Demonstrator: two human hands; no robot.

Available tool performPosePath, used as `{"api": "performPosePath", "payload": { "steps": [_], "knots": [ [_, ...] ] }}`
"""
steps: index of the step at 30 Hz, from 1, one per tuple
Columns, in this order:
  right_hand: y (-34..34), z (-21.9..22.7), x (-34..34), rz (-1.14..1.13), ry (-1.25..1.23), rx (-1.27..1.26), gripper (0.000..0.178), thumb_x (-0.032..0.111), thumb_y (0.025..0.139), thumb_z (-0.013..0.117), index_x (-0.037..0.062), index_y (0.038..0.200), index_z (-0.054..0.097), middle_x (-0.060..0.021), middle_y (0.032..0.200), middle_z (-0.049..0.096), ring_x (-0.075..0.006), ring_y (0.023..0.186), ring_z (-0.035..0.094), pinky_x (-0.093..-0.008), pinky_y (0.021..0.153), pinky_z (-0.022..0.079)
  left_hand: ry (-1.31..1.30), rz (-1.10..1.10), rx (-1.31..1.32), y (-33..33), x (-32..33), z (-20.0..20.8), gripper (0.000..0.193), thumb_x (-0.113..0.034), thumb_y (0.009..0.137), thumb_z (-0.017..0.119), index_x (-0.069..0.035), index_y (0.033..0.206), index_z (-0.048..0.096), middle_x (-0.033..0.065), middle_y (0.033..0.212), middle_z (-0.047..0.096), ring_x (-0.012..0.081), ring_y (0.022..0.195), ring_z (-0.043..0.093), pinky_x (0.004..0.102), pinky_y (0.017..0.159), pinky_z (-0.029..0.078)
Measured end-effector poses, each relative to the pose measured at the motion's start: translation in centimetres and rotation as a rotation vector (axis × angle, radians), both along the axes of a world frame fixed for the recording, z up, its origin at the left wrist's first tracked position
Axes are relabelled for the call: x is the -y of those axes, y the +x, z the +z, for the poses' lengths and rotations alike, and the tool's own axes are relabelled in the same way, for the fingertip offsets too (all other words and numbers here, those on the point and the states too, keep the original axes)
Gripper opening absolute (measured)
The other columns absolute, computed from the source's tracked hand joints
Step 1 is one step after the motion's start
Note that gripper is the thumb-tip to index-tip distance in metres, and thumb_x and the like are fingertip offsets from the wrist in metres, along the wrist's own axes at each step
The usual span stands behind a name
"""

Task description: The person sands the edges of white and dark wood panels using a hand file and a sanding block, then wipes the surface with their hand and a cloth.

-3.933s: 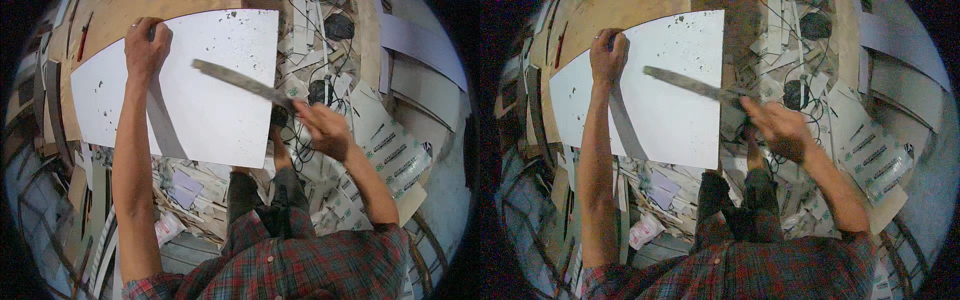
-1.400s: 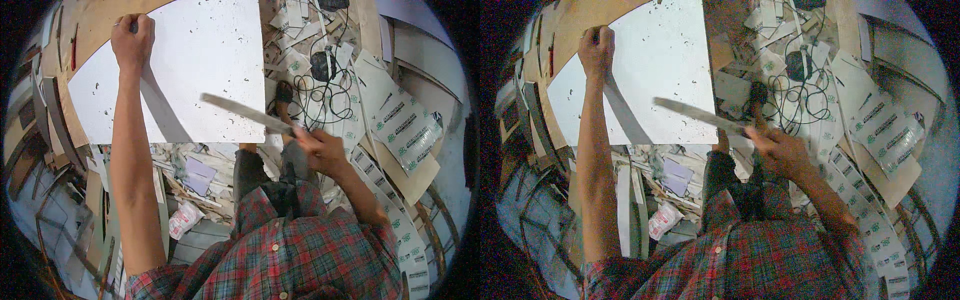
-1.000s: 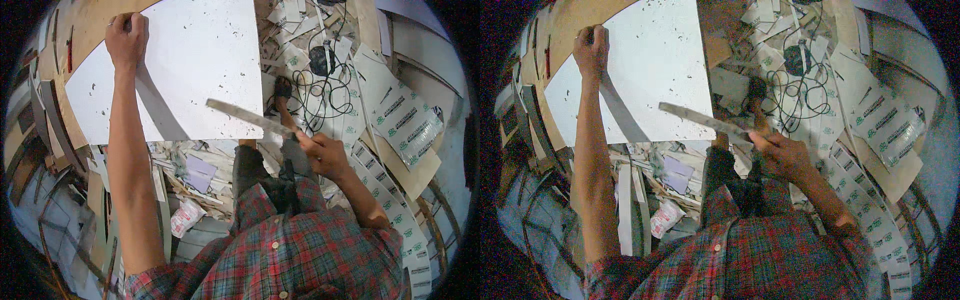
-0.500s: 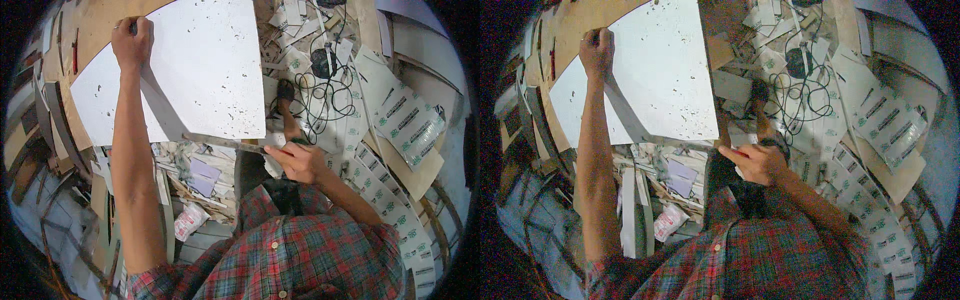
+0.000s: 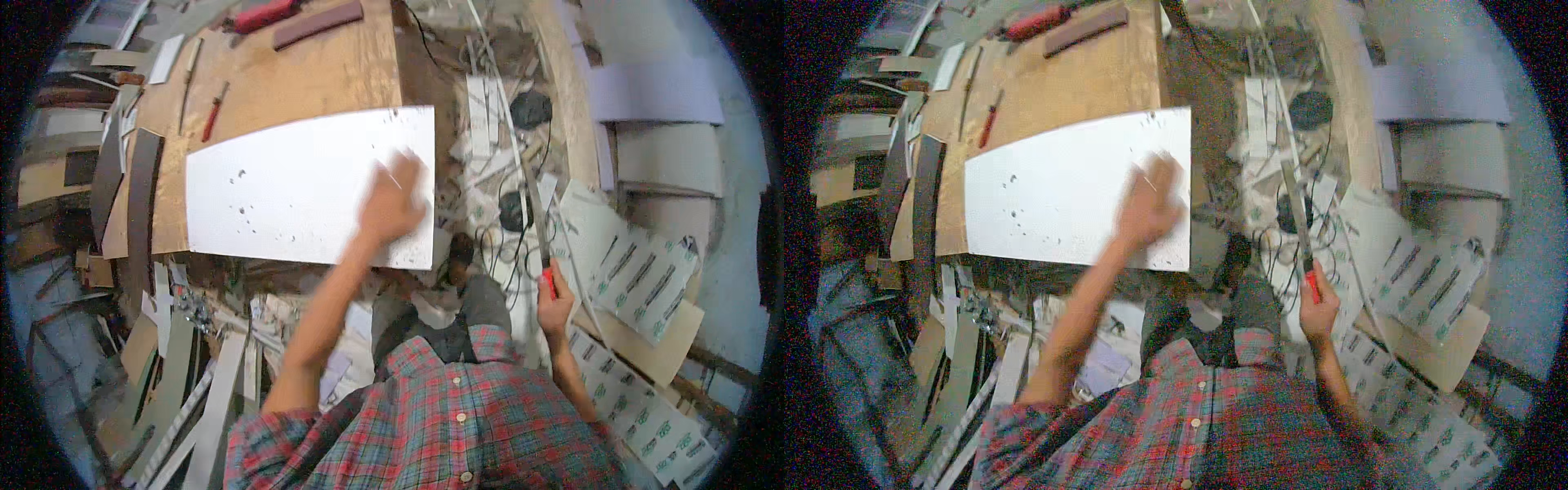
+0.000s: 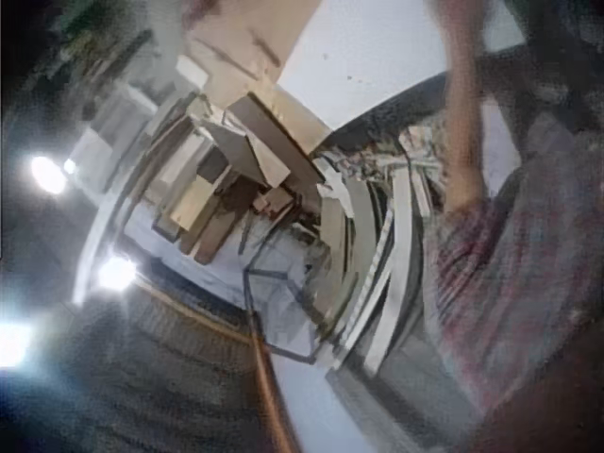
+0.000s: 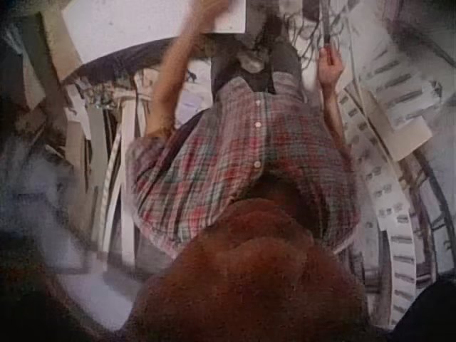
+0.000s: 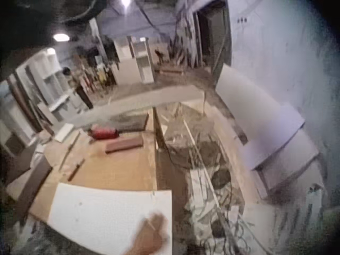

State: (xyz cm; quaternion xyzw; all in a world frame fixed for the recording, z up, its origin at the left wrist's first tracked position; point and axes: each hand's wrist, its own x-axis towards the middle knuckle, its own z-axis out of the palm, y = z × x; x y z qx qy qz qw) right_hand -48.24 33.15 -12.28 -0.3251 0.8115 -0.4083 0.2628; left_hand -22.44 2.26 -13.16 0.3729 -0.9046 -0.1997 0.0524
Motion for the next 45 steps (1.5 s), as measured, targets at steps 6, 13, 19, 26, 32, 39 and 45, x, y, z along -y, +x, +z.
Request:
{"api": "performPosePath", "payload": {
  "steps": [6, 13, 19, 26, 32, 39, 45],
  "knots": [
    [-0.5, -1.9, 5.6, -0.042, -0.065, 0.306, 0.046, 0.008, 0.093, 0.066, 0.0006, 0.137, 0.058, -0.0030, 0.090, 0.067, -0.0076, 0.066, 0.055, -0.0253, 0.058, 0.046, 0.514, -0.251, -0.281, 0.6, -20.3, 1.4, 0.045, -0.036, 0.093, 0.058, -0.007, 0.127, 0.059, 0.0197, 0.128, 0.060, 0.0372, 0.114, 0.058, 0.0473, 0.096, 0.045],
    [-1.2, -8.4, 16.2, 0.207, -0.046, 0.607, 0.019, 0.025, 0.098, 0.062, 0.0072, 0.105, 0.063, 0.0008, 0.075, 0.058, -0.0115, 0.055, 0.057, -0.0262, 0.048, 0.045, 0.706, 1.077, -0.717, 8.7, -20.2, -4.3, 0.054, -0.054, 0.099, 0.051, -0.004, 0.113, 0.067, 0.0105, 0.097, 0.069, 0.0216, 0.087, 0.066, 0.0416, 0.077, 0.052],
    [3.7, -7.1, 25.3, 0.359, -0.068, 0.935, 0.026, 0.033, 0.100, 0.058, 0.0100, 0.112, 0.057, -0.0023, 0.094, 0.067, -0.0194, 0.090, 0.064, -0.0424, 0.075, 0.053, 0.904, 1.173, -0.936, 5.9, -16.6, -8.5, 0.054, -0.053, 0.098, 0.055, -0.001, 0.104, 0.068, 0.0086, 0.093, 0.069, 0.0172, 0.078, 0.069, 0.0333, 0.064, 0.055],
    [5.6, -6.4, 28.0, 0.348, 0.085, 0.817, 0.017, 0.027, 0.098, 0.063, 0.0104, 0.096, 0.063, -0.0019, 0.083, 0.067, -0.0170, 0.069, 0.063, -0.0319, 0.056, 0.051, 0.830, 1.372, -1.068, 2.2, -15.9, -4.6, 0.056, -0.045, 0.097, 0.060, 0.009, 0.107, 0.065, 0.0180, 0.095, 0.070, 0.0256, 0.081, 0.071, 0.0403, 0.068, 0.059],
    [6.0, -6.3, 29.3, 0.415, 0.146, 0.868, 0.018, 0.023, 0.097, 0.064, 0.0108, 0.086, 0.058, -0.0010, 0.071, 0.059, -0.0157, 0.060, 0.057, -0.0316, 0.052, 0.050, 0.819, 1.624, -1.141, 2.6, -14.3, -4.3, 0.077, -0.045, 0.092, 0.065, 0.012, 0.138, 0.043, 0.0261, 0.121, 0.060, 0.0276, 0.089, 0.068, 0.0406, 0.070, 0.058],
    [4.0, -4.9, 30.0, 0.552, 0.182, 0.955, 0.018, 0.019, 0.100, 0.059, 0.0091, 0.086, 0.056, -0.0012, 0.071, 0.057, -0.0153, 0.060, 0.053, -0.0298, 0.055, 0.049, 0.662, 1.316, -1.301, 4.6, -14.7, 2.1, 0.076, -0.048, 0.084, 0.075, 0.010, 0.126, 0.049, 0.0220, 0.109, 0.061, 0.0223, 0.077, 0.066, 0.0353, 0.054, 0.056],
    [7.7, 1.2, 26.1, 0.572, 0.221, 0.953, 0.012, 0.018, 0.101, 0.057, 0.0075, 0.106, 0.058, -0.0032, 0.090, 0.064, -0.0151, 0.068, 0.056, -0.0265, 0.056, 0.047, 0.161, 1.363, -1.301, 6.0, -13.9, 6.7, 0.049, -0.044, 0.079, 0.078, -0.008, 0.072, 0.046, 0.0109, 0.082, 0.055, 0.0180, 0.076, 0.062, 0.0379, 0.062, 0.052]
  ]
}}
